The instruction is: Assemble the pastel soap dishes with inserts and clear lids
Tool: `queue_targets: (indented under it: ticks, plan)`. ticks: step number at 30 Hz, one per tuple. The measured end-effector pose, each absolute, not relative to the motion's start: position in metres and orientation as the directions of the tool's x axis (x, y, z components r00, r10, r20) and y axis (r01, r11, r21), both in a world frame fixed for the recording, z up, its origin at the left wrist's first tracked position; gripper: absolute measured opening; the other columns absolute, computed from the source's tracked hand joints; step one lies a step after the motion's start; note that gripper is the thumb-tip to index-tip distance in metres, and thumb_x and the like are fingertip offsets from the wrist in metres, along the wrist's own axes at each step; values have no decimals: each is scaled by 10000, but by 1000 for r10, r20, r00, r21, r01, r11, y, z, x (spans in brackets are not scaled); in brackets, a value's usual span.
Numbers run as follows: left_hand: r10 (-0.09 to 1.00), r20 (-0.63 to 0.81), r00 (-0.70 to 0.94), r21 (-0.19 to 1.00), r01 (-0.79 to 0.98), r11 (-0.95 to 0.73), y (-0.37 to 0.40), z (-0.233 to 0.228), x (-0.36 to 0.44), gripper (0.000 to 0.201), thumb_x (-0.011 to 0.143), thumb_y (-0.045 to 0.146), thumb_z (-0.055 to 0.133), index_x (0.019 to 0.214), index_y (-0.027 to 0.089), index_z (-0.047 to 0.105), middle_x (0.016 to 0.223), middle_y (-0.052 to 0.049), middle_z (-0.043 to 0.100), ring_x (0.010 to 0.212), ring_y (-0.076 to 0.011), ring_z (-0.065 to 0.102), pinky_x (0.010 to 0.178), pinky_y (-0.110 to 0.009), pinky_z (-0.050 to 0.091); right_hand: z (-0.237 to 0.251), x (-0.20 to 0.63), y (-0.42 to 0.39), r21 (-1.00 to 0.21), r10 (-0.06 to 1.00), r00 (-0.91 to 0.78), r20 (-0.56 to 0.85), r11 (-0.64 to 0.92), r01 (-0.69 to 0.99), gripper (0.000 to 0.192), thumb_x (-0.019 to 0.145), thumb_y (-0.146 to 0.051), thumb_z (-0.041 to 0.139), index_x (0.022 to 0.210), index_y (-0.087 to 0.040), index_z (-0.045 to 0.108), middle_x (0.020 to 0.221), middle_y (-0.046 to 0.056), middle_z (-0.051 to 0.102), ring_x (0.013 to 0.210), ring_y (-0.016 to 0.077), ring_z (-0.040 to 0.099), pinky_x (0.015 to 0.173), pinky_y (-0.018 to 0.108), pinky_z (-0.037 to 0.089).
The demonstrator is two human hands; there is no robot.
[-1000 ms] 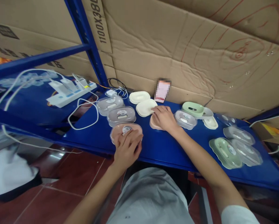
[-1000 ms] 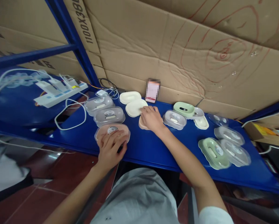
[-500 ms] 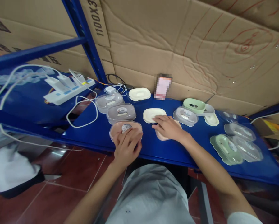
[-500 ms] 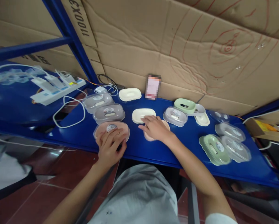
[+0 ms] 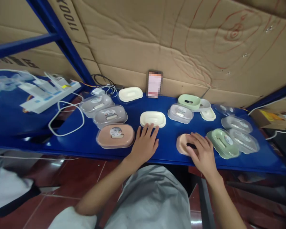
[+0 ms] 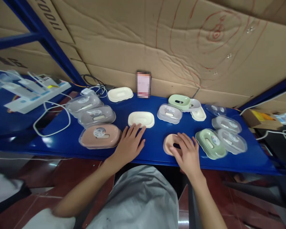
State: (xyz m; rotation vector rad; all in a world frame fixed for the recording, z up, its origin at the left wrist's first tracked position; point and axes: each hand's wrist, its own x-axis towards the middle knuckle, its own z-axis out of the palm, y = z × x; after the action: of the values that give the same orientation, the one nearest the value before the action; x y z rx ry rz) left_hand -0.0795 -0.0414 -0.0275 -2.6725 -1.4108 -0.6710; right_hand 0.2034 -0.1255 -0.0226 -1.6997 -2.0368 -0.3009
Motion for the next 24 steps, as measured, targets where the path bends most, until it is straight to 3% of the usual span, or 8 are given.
queue_targets:
  ticks: [3,6,8,10,12,15,19,24]
  plan:
    - [668,407,623,141,679,-720,-44,-29,-88,467,1075,166,534,1541,186,554,1299,-143,748,1198,-311,705,1074,-531,508,-24,202,-139,-31,863,-124,490,160,987,476,1051,-530,624,1445,-264,641,1478,95,703,1412,385,611,1286,688,205]
    - [488,485,726,170,469,-867,-57,-32,-104,459,1046,66,548,1475,220,597,1192,-88,768,1087,-219,729,958,-387,536,-25,207,-154,-30,879,-170,445,204,979,574,1033,-562,651,1519,-263,589,1574,109,626,1467,377,564,1233,595,359]
    - [441,546,712,207,395,-895,-63,-33,-109,435,1040,90,603,1443,252,615,1232,-82,751,1126,-207,722,966,-361,545,-25,211,-158,-57,870,-163,466,213,975,533,1030,-523,675,1502,-285,607,1568,95,633,1473,367,560,1183,550,426]
    - [490,581,651,257,424,-868,-65,-35,-110,444,1033,176,678,1458,279,603,1349,-112,700,1247,-252,686,1046,-418,549,-23,208,-157,-111,848,-134,513,220,969,494,1028,-475,693,1487,-307,623,1522,79,671,1455,357,577,1157,530,457]
    - [580,557,594,336,477,-812,-65,-36,-108,575,1010,268,738,1544,289,527,1530,-163,578,1416,-328,588,1134,-514,533,-21,193,-150,-159,843,-132,521,248,956,498,1026,-465,693,1498,-324,621,1510,74,680,1449,356,582,1155,533,465]
    - [693,456,558,485,497,-719,-64,-40,-106,813,986,349,776,1673,303,344,1697,-196,376,1509,-351,512,1168,-525,543,-17,154,-133,-163,883,-204,424,296,941,519,1045,-496,643,1538,-339,599,1581,88,620,1487,382,538,1189,593,425]
    - [728,423,540,548,487,-680,-63,-47,-107,904,937,382,834,1685,357,328,1687,-166,397,1505,-345,516,1172,-510,549,-18,112,-115,-136,890,-364,276,411,901,603,1070,-550,574,1624,-322,508,1665,104,525,1560,403,444,1241,679,342]
    - [671,433,602,459,493,-739,-61,-45,-110,735,956,292,810,1615,317,485,1692,-157,438,1550,-379,444,1246,-620,429,-16,120,-111,-130,836,-497,231,533,836,568,1086,-573,540,1584,-298,551,1658,111,534,1570,364,442,1262,666,313]
